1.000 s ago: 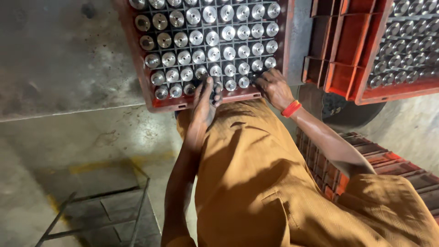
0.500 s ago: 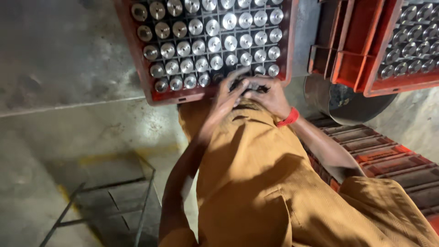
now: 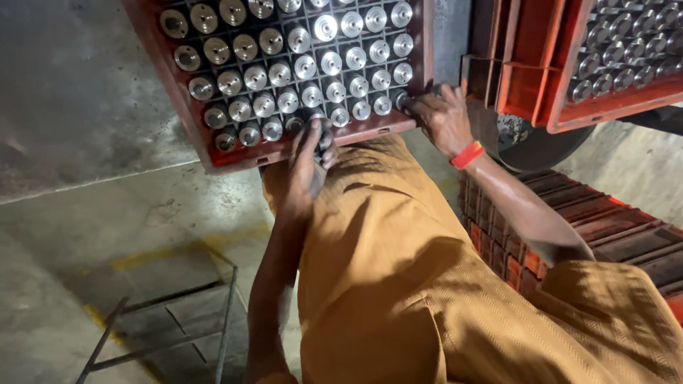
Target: The person arranges small metal caps in a red plastic crate, picking them from a bucket and placing them into the crate slots. The person then uses a small cylindrical tool to press down on the caps to ensure they are seated properly.
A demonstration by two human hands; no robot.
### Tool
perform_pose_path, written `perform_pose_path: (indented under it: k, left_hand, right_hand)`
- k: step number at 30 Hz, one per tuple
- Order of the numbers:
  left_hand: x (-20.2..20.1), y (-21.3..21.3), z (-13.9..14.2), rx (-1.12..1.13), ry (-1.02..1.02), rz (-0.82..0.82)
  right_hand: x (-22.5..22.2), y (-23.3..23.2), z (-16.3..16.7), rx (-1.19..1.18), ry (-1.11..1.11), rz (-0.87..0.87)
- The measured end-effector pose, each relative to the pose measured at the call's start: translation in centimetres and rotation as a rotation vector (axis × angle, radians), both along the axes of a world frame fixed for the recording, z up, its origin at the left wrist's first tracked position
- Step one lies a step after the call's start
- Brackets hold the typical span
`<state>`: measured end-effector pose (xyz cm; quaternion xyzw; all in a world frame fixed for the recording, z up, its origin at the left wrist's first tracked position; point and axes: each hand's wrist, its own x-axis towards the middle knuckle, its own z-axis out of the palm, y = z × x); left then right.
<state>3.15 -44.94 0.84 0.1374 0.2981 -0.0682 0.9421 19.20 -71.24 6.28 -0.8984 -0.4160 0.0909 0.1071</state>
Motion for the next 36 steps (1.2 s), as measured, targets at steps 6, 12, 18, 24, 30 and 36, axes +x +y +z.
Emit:
perform_pose_path:
  k: [6, 12, 18, 24, 30, 36]
  left_hand:
    - [-0.6, 0.5, 0.7, 0.025, 0.098, 0.005]
    - [0.4, 0.7, 1.4, 0.121, 0.074, -0.050]
    - [1.1, 1.8, 3.4, 0.472, 0.076, -0.183]
    - [-0.2, 5.6, 3.2, 0.502, 0.109, -0.107]
    - [-3.8, 11.4, 0.7, 0.238, 0.230, 0.325]
    - [-5.9, 13.8, -0.7, 0.261, 0.186, 0.374]
  right_hand:
    - [0.8, 1.0, -2.4, -0.035, 0.038, 0.072]
    - [1.5, 2.5, 1.6, -0.006, 0.003, 0.078]
    - [-3.0, 10.2, 3.7, 0.427, 0.670, -0.235]
    - [-4.4, 18.4, 1.0, 0.438, 0.895, -0.175]
    - [-4.2, 23.8, -2.5, 0.389, 0.541, -0.063]
    - [-4.4, 26.8, -5.1, 0.170, 0.027, 0.464]
